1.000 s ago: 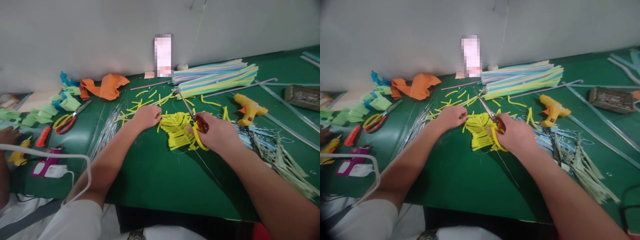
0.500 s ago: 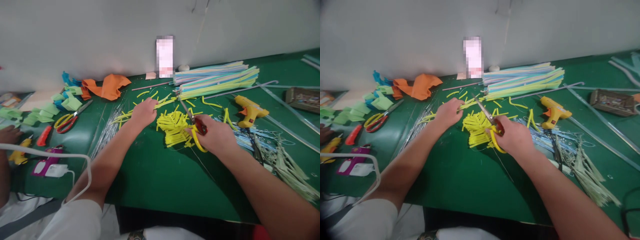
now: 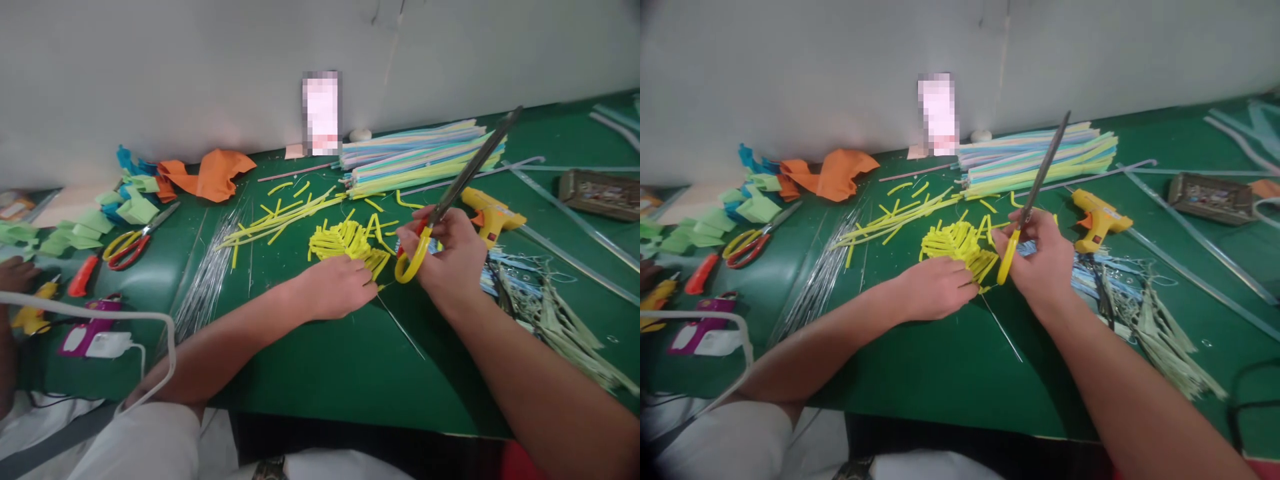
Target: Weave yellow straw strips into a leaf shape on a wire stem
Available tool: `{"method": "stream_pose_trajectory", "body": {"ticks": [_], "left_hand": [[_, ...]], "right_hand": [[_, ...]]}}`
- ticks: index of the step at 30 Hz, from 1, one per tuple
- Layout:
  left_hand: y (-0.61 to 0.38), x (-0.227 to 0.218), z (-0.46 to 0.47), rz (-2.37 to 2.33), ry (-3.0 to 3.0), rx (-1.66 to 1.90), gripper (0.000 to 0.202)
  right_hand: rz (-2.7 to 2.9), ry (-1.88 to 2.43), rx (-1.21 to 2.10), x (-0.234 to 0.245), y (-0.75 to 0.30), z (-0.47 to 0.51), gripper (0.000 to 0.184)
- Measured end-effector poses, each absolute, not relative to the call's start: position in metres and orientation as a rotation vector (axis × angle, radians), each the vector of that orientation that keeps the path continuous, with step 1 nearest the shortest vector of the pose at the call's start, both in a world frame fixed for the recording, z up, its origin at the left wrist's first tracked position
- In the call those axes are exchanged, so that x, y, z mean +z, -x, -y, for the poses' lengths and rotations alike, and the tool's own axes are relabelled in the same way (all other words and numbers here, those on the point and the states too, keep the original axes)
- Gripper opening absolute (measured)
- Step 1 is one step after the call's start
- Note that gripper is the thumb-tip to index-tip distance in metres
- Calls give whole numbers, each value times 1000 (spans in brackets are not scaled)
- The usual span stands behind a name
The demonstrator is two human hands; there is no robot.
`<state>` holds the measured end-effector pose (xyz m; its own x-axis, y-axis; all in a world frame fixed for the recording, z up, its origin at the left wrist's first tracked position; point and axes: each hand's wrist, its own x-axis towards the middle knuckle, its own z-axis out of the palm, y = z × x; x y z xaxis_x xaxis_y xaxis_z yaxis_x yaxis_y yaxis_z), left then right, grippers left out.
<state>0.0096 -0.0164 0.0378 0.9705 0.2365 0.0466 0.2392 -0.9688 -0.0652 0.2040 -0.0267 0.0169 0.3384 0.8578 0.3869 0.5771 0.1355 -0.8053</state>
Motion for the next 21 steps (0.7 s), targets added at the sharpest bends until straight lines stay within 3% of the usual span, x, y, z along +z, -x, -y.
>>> {"method": "stream_pose_trajectory", "body": {"ticks": [4,10,16,21], "left_hand": [[-14,26,19,402,2968,-106,31],[-17,30,22,389,2881,-169,20],[-12,53,27,366,2673,-413,20],[-14,80,65,705,2596,-361,16]], "right_hand": [[1282,1509,370,20,-203,27,33],[1229,1461,365,22,-202,25,29],[1166,1426,391,18,-204,21,30],[1116,1381,457,20,-205,20,28]]}}
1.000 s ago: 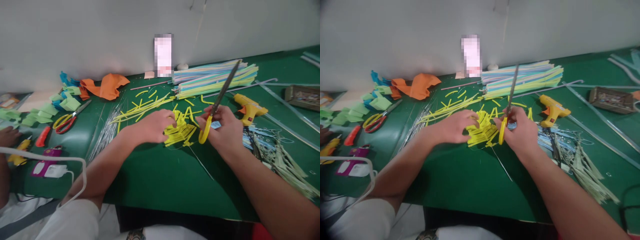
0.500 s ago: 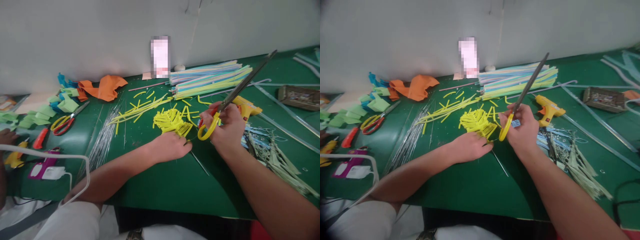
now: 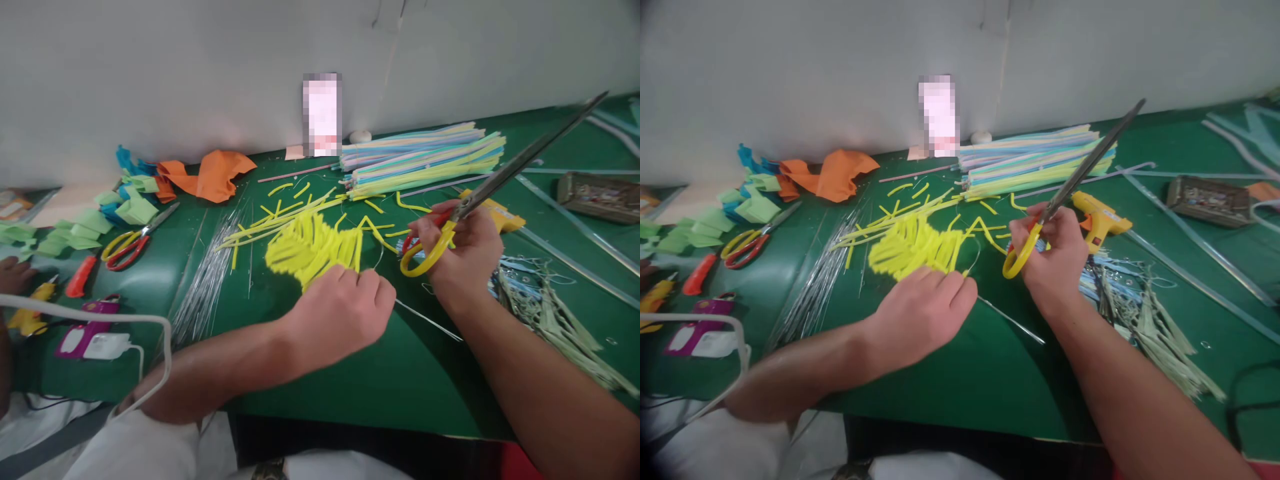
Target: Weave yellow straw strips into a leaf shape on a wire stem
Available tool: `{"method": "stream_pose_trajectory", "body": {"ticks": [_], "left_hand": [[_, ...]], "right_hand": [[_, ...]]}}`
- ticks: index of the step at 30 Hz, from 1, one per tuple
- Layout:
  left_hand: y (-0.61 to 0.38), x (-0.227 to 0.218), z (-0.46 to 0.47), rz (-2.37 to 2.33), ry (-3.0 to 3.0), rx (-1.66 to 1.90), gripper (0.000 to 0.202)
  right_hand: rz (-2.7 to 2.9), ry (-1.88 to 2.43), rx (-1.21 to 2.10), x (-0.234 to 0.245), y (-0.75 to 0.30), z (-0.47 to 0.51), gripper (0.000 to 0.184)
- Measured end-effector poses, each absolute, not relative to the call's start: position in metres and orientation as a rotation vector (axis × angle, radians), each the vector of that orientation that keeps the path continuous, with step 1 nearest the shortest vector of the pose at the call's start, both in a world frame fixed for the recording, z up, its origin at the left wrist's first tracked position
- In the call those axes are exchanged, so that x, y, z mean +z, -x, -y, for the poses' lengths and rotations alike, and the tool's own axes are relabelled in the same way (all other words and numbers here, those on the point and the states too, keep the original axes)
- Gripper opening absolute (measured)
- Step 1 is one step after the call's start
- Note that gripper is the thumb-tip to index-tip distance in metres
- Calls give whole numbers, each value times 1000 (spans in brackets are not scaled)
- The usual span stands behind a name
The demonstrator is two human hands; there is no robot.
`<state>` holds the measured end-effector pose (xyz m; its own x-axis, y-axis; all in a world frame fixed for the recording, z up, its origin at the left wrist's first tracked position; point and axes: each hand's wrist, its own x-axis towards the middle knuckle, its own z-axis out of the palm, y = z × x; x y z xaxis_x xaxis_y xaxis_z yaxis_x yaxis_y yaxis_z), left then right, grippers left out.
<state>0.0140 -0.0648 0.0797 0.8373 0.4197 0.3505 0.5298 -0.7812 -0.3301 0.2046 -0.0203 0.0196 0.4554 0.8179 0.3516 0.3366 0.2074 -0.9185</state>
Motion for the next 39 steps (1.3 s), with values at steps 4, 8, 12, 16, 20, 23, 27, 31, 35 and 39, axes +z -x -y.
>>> {"method": "stream_pose_trajectory", "body": {"ticks": [4,8,12,16,20,23,27,31,35,39], "left_hand": [[-24,79,101,879,2735,-141,15],[-34,60,96,935,2974,251,14],[-29,51,63,928,3055,235,14],[-13,60,36,1328,2849,390,20],[-2,62,15,1541,2821,549,28],[3,58,2,1512,2931,438,28],[8,53,-7,1453,3052,262,34],[6,44,-8,1466,3061,80,38],[1,34,-8,1406,2983,115,32],[0,33,-8,1273,2984,143,28]], "right_hand": [[1145,1402,480,18,-206,20,31],[1191,1422,425,15,-206,21,31],[1222,1435,375,15,-208,23,30],[1230,1419,370,13,-210,22,31],[1268,1397,414,11,-210,21,25],[1324,1407,411,11,-210,21,23],[1362,1449,420,12,-209,22,22],[1364,1480,482,9,-207,20,22],[1360,1458,529,3,-205,16,22],[1343,1434,601,-2,-202,15,23]]}}
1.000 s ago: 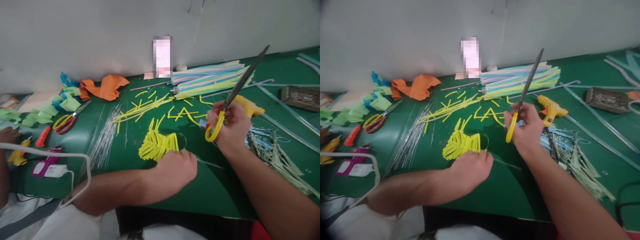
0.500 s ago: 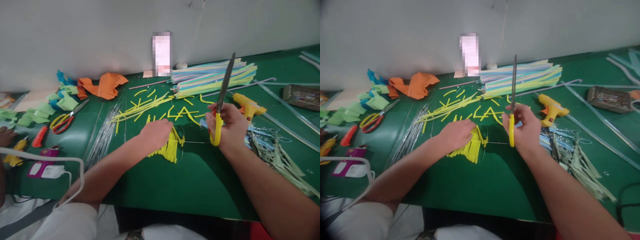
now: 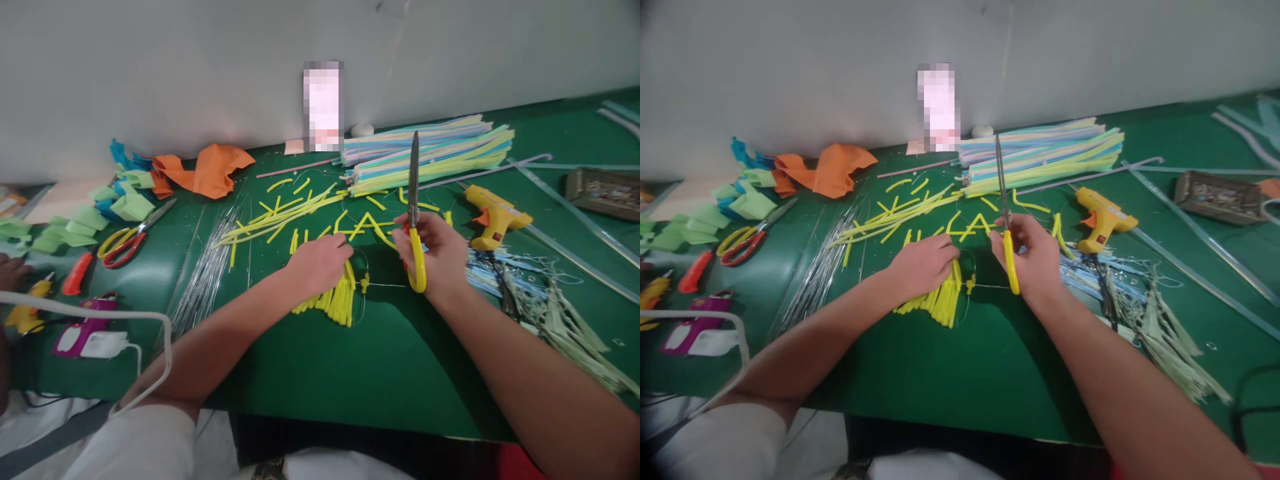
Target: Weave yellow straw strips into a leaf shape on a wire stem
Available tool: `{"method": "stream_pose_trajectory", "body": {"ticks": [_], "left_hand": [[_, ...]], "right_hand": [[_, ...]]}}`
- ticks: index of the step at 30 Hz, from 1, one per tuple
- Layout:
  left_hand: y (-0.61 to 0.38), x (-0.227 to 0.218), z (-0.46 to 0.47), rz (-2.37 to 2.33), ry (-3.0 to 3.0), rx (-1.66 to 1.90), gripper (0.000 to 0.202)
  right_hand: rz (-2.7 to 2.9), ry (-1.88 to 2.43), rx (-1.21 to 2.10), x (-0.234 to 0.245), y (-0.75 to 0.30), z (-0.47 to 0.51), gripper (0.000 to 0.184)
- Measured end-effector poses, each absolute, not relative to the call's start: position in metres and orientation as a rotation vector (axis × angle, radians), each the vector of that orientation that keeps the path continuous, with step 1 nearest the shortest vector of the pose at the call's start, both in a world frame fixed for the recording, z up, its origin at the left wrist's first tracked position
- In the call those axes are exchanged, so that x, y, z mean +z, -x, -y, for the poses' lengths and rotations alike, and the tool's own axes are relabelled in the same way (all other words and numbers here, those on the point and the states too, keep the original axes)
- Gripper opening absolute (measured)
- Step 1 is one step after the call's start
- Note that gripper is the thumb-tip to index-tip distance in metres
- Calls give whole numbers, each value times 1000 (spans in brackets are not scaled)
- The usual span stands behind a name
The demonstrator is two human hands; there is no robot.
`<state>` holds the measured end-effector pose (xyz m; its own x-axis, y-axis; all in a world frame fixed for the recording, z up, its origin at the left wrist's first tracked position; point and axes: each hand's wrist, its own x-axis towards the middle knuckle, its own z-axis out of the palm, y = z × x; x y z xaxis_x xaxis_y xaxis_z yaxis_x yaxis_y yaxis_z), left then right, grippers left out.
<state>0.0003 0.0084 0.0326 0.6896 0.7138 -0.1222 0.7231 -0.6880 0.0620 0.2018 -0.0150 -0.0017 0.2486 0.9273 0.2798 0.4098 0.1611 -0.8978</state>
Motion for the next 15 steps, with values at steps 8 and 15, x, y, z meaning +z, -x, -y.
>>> {"method": "stream_pose_trajectory", "body": {"ticks": [8,15], "left_hand": [[3,34,-11,-1132,-2761,-87,31],[0,35,-14,-1150,-2728,-187,30]], "right_hand": [[1412,1414,514,-7,-203,13,24],[1438,1415,510,-6,-204,14,23]]}}
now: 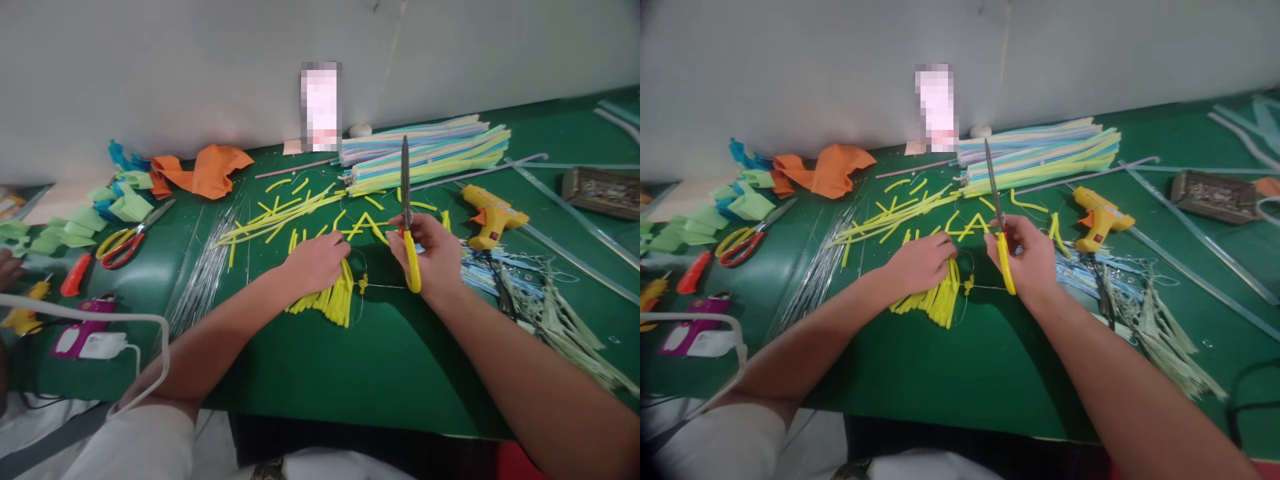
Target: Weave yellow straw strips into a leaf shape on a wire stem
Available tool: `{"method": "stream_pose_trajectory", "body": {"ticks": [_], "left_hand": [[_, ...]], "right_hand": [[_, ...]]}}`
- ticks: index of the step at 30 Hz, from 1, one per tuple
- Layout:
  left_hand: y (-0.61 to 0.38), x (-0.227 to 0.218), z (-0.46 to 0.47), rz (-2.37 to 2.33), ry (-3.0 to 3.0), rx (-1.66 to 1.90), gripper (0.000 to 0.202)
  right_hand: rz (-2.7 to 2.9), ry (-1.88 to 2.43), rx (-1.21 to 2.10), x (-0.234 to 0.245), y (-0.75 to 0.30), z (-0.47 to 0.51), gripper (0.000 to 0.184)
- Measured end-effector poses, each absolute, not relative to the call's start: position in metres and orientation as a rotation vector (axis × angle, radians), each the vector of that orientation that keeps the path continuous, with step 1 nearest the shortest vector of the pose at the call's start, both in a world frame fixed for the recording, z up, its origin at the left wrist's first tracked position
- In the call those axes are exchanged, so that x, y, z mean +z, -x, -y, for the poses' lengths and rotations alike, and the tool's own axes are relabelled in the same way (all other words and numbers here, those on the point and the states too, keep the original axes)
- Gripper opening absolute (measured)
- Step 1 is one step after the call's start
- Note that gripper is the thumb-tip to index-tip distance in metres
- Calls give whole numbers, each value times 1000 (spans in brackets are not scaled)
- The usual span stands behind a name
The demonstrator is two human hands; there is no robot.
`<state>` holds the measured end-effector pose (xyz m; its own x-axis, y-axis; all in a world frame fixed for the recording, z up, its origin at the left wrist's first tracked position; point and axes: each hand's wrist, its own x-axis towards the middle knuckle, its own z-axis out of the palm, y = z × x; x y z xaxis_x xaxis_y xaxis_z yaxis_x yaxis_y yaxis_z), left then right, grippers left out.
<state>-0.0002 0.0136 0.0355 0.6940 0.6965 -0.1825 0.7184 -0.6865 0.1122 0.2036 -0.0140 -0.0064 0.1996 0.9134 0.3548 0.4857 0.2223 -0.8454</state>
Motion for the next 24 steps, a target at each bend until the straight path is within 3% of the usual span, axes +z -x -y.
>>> {"method": "stream_pose_trajectory", "body": {"ticks": [11,24], "left_hand": [[6,39,-14,-1054,-2755,-136,35],[-4,32,-5,-1261,-2773,-104,25]], "right_hand": [[1498,1451,443,-6,-206,14,25],[1520,1450,442,-3,-206,15,24]]}}
